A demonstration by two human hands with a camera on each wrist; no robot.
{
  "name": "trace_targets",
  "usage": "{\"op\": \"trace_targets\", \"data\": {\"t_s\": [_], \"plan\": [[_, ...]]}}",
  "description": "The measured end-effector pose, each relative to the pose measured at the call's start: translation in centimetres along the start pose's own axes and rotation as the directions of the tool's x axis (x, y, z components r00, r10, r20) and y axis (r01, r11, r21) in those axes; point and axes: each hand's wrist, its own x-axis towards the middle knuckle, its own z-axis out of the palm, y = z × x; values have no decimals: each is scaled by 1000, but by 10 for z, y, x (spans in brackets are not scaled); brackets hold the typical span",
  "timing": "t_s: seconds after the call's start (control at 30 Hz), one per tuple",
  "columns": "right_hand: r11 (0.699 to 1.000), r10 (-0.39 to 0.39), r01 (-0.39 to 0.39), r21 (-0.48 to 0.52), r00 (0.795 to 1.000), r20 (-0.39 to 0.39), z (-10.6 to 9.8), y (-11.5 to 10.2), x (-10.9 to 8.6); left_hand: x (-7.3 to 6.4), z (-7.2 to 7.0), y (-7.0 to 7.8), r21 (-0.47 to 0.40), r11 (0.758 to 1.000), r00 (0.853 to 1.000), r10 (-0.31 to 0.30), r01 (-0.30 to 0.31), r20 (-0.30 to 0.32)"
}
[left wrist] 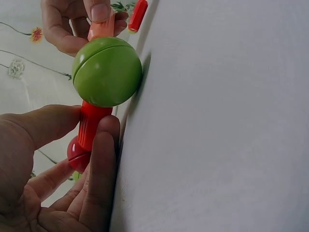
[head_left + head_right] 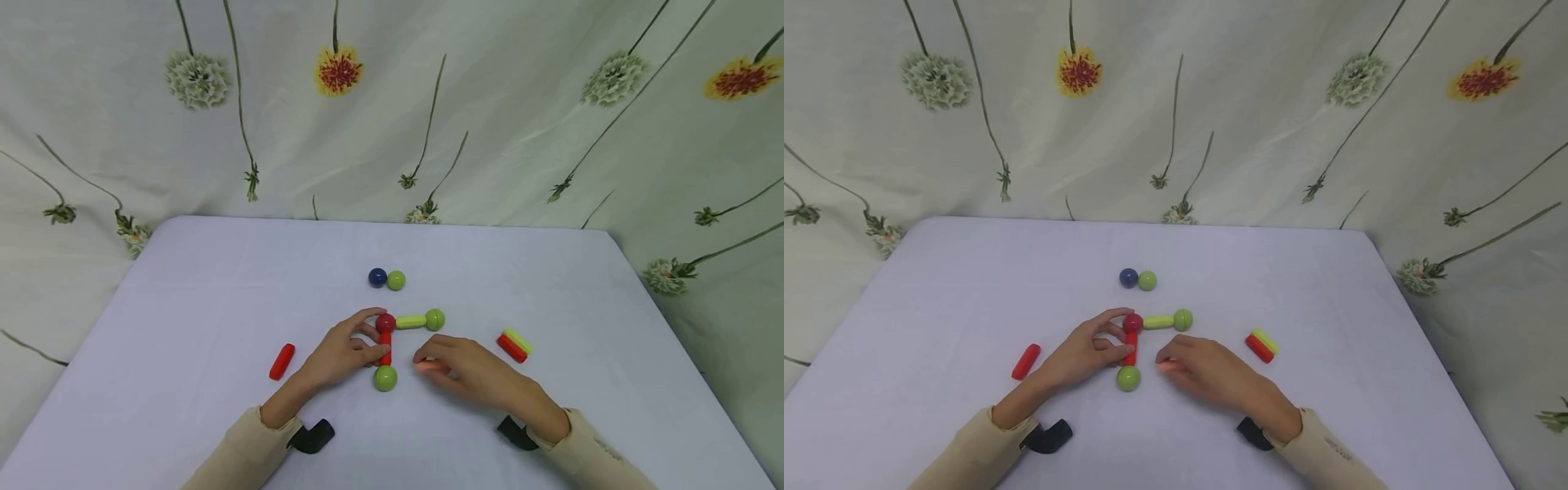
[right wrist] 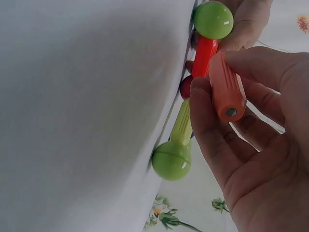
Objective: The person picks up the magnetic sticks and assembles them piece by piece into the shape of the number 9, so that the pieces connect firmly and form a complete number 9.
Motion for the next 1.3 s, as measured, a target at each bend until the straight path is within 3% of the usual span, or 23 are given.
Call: {"op": "trace_targets", "data": {"t_s": [0.27,0.57,1.3], "plan": [[996,-85,85,-26,996,3,12,-4,2,1,1,-2,8,1000,1000,-15,15,6],[993,-112,112,-28,994,-3,18,-9,5,1,1,-3,-1,1000,1000,-13,13,6],[994,-106,106,8,994,12,17,-12,7,2,1,-3,-3,1000,1000,-12,12,7]]}}
